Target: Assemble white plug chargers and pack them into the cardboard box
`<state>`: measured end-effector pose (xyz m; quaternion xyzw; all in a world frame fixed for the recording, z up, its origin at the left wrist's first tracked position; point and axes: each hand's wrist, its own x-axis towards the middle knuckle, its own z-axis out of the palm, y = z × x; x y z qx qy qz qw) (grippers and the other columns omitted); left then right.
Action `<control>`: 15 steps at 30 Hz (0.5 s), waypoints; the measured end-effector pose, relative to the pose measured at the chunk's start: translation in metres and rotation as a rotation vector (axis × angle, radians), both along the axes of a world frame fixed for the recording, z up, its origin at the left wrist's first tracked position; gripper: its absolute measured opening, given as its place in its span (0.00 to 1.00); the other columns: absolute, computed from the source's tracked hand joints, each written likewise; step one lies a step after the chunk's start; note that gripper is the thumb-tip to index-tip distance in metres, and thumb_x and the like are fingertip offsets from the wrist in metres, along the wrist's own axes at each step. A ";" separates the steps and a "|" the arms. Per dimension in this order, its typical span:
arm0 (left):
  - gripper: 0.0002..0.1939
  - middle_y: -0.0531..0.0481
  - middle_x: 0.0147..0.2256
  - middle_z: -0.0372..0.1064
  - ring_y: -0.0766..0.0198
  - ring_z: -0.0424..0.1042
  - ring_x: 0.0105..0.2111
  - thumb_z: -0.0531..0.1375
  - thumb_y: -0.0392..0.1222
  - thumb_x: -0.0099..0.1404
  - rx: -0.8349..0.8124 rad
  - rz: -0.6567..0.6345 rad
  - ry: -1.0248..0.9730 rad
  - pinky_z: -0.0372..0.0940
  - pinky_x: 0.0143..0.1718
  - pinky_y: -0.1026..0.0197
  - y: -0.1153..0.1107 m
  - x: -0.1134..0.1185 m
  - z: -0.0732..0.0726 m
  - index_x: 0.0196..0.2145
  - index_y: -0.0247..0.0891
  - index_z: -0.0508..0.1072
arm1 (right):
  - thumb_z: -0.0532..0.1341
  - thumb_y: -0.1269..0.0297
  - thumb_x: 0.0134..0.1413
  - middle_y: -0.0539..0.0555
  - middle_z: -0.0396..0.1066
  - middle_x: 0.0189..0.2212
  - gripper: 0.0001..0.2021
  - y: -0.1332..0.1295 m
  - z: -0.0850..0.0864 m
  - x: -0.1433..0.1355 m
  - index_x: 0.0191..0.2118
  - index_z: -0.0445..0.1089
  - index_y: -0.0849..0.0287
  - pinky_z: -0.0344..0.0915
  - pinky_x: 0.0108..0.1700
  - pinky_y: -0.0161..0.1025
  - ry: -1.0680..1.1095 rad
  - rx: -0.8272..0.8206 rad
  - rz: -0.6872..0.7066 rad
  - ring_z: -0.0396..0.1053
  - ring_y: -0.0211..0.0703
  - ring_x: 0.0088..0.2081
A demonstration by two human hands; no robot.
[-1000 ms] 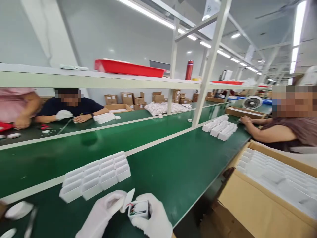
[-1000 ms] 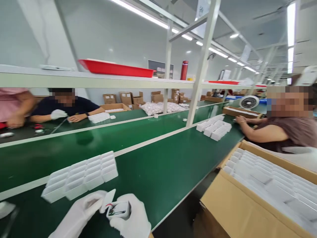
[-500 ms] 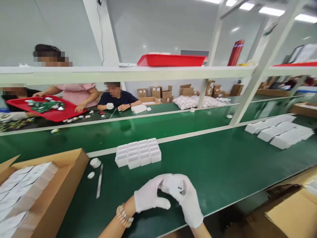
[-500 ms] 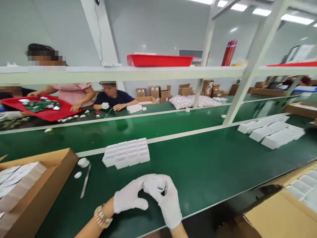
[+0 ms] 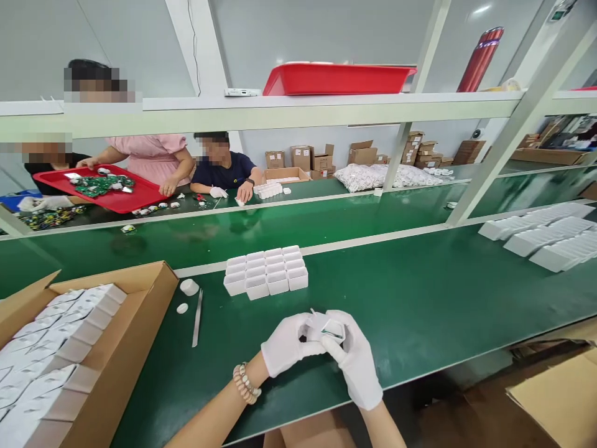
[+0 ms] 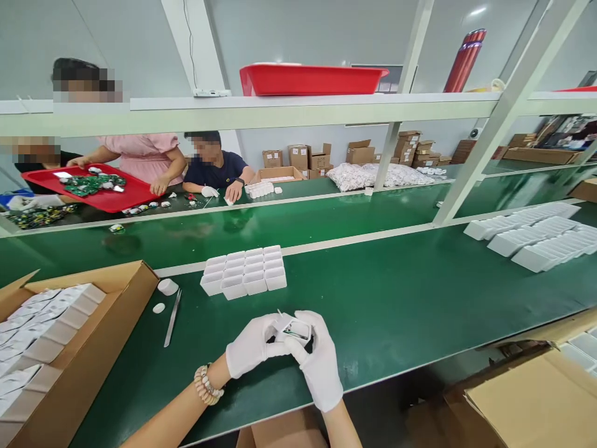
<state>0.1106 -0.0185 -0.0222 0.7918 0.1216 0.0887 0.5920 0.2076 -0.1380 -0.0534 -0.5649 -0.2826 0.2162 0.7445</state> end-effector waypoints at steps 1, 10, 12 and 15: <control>0.19 0.46 0.43 0.74 0.55 0.72 0.43 0.64 0.49 0.57 0.011 0.013 0.009 0.65 0.47 0.58 0.000 0.000 0.001 0.43 0.35 0.74 | 0.69 0.57 0.42 0.59 0.75 0.42 0.19 0.000 -0.001 0.000 0.43 0.73 0.58 0.72 0.44 0.44 -0.010 0.007 -0.010 0.73 0.51 0.43; 0.17 0.49 0.44 0.73 0.59 0.72 0.42 0.64 0.44 0.56 0.203 0.223 0.062 0.66 0.47 0.58 0.002 -0.002 0.005 0.44 0.39 0.72 | 0.66 0.60 0.49 0.59 0.72 0.45 0.16 0.000 -0.006 0.002 0.45 0.71 0.58 0.71 0.46 0.45 -0.036 0.054 -0.062 0.72 0.50 0.44; 0.17 0.50 0.45 0.73 0.59 0.72 0.44 0.63 0.43 0.56 0.300 0.270 0.069 0.66 0.48 0.59 0.004 -0.003 0.004 0.44 0.40 0.72 | 0.64 0.61 0.51 0.58 0.72 0.44 0.12 0.000 -0.005 0.003 0.42 0.72 0.57 0.70 0.45 0.44 -0.060 0.064 -0.066 0.71 0.49 0.44; 0.17 0.52 0.48 0.72 0.59 0.70 0.47 0.61 0.40 0.56 0.462 0.326 0.080 0.65 0.51 0.59 0.008 -0.003 0.002 0.45 0.43 0.72 | 0.62 0.64 0.54 0.56 0.71 0.41 0.07 0.001 0.000 0.005 0.40 0.72 0.56 0.70 0.43 0.42 -0.114 0.087 -0.064 0.71 0.46 0.42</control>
